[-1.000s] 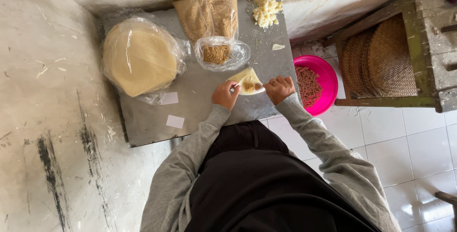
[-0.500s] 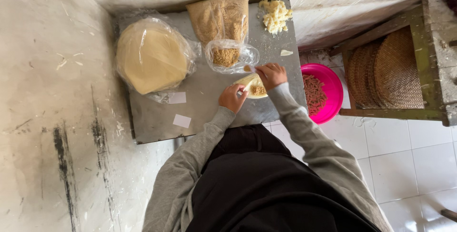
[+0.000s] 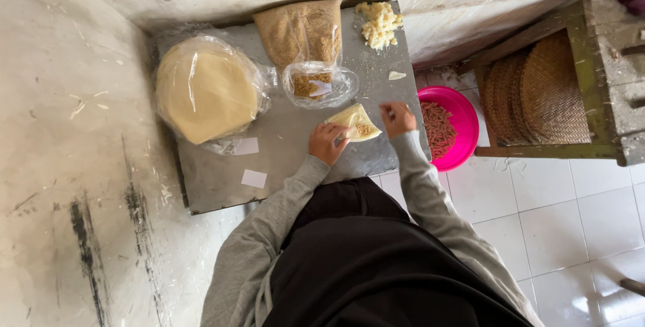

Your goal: The person separates and folds individual food wrappers from a stack on a metal table, using scissors to open a plastic bag and then placing the folded wrappers on the surface.

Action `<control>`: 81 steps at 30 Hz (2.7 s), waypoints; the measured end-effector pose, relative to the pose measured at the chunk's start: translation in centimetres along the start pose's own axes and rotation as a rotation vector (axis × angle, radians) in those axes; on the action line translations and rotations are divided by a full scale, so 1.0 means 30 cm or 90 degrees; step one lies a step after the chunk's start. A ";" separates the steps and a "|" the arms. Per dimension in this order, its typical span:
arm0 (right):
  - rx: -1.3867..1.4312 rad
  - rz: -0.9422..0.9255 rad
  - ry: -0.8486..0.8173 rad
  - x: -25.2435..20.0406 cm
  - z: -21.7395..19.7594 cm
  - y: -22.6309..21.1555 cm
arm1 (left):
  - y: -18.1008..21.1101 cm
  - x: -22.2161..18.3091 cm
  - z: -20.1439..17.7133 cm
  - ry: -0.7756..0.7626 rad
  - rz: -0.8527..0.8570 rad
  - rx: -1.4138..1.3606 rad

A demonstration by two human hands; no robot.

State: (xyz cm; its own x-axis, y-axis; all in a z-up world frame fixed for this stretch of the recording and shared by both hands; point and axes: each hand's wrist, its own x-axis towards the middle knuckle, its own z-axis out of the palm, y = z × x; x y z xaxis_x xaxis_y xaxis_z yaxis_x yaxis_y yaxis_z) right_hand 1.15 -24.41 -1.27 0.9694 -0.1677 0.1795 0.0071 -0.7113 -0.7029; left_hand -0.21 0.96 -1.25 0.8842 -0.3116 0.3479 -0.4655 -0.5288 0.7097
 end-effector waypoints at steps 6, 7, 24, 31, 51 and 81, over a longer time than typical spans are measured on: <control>0.013 0.071 -0.037 -0.179 0.033 0.061 | -0.025 0.004 0.010 -0.046 -0.004 -0.014; 0.025 0.083 -0.028 -0.188 0.043 0.060 | -0.031 0.006 0.012 -0.065 -0.003 -0.009; 0.261 0.268 -0.064 -0.220 0.038 -0.081 | -0.081 0.022 0.069 -0.030 0.063 0.087; 0.362 0.376 0.027 -0.213 0.053 -0.137 | -0.043 0.021 0.040 -0.015 -0.025 0.000; 0.342 0.441 0.020 -0.204 0.036 -0.116 | -0.039 0.022 0.048 -0.007 -0.045 -0.016; -0.032 -0.178 -0.012 -0.188 0.054 -0.148 | -0.058 0.065 0.108 -0.025 0.043 0.129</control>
State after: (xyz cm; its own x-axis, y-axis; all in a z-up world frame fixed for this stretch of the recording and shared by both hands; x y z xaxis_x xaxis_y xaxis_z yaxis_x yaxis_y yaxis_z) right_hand -3.94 -19.22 -0.27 0.9358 0.0518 0.3488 0.2630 -0.7613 -0.5926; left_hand 2.20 -1.28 -3.80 0.8508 -0.3795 0.3635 -0.5247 -0.6524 0.5468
